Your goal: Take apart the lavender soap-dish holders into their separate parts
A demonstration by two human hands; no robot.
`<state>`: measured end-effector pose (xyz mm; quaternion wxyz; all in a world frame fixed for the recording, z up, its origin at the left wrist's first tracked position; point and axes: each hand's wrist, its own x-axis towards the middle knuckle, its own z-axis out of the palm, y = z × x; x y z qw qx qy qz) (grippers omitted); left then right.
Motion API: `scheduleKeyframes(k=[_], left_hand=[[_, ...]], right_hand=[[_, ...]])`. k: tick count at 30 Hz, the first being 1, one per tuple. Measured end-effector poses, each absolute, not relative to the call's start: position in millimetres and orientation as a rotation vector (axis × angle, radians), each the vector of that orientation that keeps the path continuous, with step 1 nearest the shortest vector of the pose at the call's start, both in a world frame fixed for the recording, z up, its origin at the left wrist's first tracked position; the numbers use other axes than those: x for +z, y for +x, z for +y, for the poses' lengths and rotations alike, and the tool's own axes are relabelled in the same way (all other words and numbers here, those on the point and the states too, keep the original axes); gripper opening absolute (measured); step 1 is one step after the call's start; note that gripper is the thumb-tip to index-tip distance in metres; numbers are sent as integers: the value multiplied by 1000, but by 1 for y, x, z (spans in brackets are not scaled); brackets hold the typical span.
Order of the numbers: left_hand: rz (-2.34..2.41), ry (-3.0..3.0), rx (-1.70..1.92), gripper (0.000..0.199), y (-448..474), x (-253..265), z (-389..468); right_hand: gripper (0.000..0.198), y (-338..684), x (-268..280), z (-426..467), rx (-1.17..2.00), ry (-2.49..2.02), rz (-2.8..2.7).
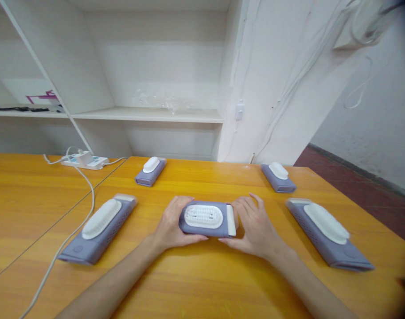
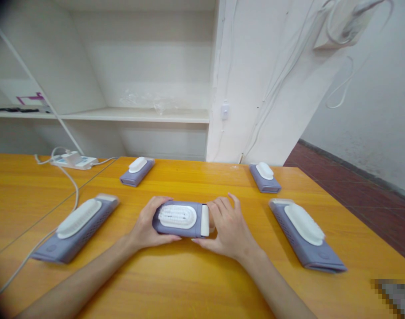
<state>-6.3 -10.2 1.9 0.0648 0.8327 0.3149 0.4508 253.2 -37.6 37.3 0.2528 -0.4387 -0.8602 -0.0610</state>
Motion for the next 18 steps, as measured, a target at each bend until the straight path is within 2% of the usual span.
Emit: scheduleKeyframes(k=[6, 11, 14, 18], left_hand=[[892, 2481, 1343, 94, -7, -1, -10], [967, 2390, 1316, 96, -7, -2, -11], [970, 2397, 1321, 95, -8, -1, -11], [941, 2430, 1318, 92, -9, 0, -10]], right_hand=[[63, 250, 41, -39, -4, -1150, -2332], [53, 248, 43, -39, 94, -1161, -2275], [49, 248, 49, -40, 86, -1228, -2311], [55, 246, 57, -42, -64, -1323, -2398]])
